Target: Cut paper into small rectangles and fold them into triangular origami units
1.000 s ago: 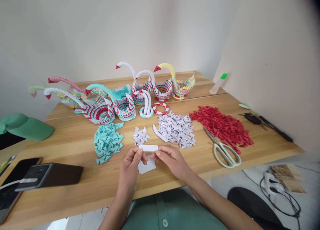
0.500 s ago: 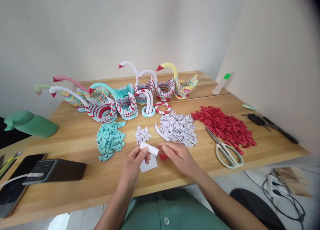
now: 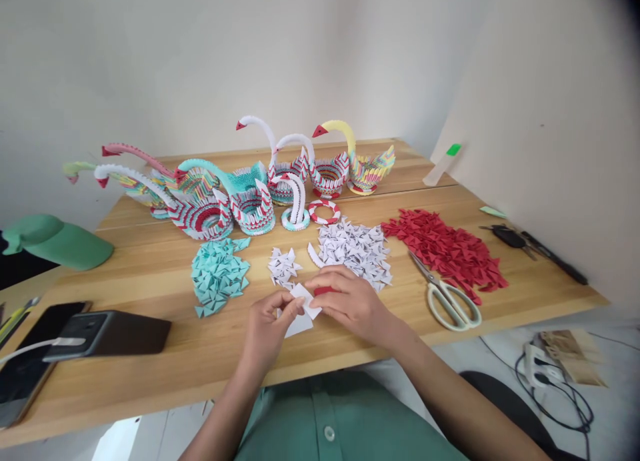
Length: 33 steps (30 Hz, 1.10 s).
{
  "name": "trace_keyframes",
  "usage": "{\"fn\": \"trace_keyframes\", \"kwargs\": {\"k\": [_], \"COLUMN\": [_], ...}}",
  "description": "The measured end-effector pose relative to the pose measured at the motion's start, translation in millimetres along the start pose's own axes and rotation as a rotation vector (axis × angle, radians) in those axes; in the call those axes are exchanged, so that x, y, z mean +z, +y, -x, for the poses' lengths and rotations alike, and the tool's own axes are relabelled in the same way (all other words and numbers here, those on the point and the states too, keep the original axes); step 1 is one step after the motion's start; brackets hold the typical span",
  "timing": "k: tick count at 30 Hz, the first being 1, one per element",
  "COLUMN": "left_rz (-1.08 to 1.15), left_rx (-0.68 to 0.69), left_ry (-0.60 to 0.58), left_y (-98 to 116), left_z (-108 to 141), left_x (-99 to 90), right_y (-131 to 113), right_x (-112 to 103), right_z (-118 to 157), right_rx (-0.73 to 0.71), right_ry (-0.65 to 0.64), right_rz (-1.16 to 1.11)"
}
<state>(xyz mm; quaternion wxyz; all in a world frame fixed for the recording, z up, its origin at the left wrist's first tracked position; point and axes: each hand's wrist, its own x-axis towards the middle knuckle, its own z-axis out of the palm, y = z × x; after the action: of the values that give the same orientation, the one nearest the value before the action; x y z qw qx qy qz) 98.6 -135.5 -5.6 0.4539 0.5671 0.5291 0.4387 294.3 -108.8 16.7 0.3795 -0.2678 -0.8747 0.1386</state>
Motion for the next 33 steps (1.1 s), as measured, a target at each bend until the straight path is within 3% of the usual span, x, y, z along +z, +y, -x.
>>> {"fn": "trace_keyframes", "kwargs": {"k": [6, 10, 17, 22, 26, 33], "left_rz": [-0.264, -0.342, -0.374, -0.226, 0.009, -0.001], "left_rx": [0.255, 0.306, 0.265, 0.177, 0.04, 0.01], "left_ry": [0.0, -0.068, -0.09, -0.079, -0.064, -0.013], "left_y": [4.4, 5.2, 4.6, 6.9, 6.7, 6.3], "left_z": [6.0, 6.3, 6.5, 7.0, 6.6, 3.6], "left_x": [0.3, -0.6, -0.5, 1.2, 5.3, 13.4], "right_y": [-2.7, -6.1, -10.0, -9.7, -11.5, -12.7], "right_x": [6.0, 8.7, 10.9, 9.5, 8.9, 13.9], "right_z": [-1.6, -2.9, -4.2, -5.7, -7.2, -6.9], "right_rx": [0.118, 0.232, 0.462, 0.405, 0.5, 0.613], "right_ry": [0.05, 0.072, 0.051, 0.044, 0.126, 0.15], "right_rz": [-0.114, -0.209, -0.238, -0.321, -0.416, -0.544]}}
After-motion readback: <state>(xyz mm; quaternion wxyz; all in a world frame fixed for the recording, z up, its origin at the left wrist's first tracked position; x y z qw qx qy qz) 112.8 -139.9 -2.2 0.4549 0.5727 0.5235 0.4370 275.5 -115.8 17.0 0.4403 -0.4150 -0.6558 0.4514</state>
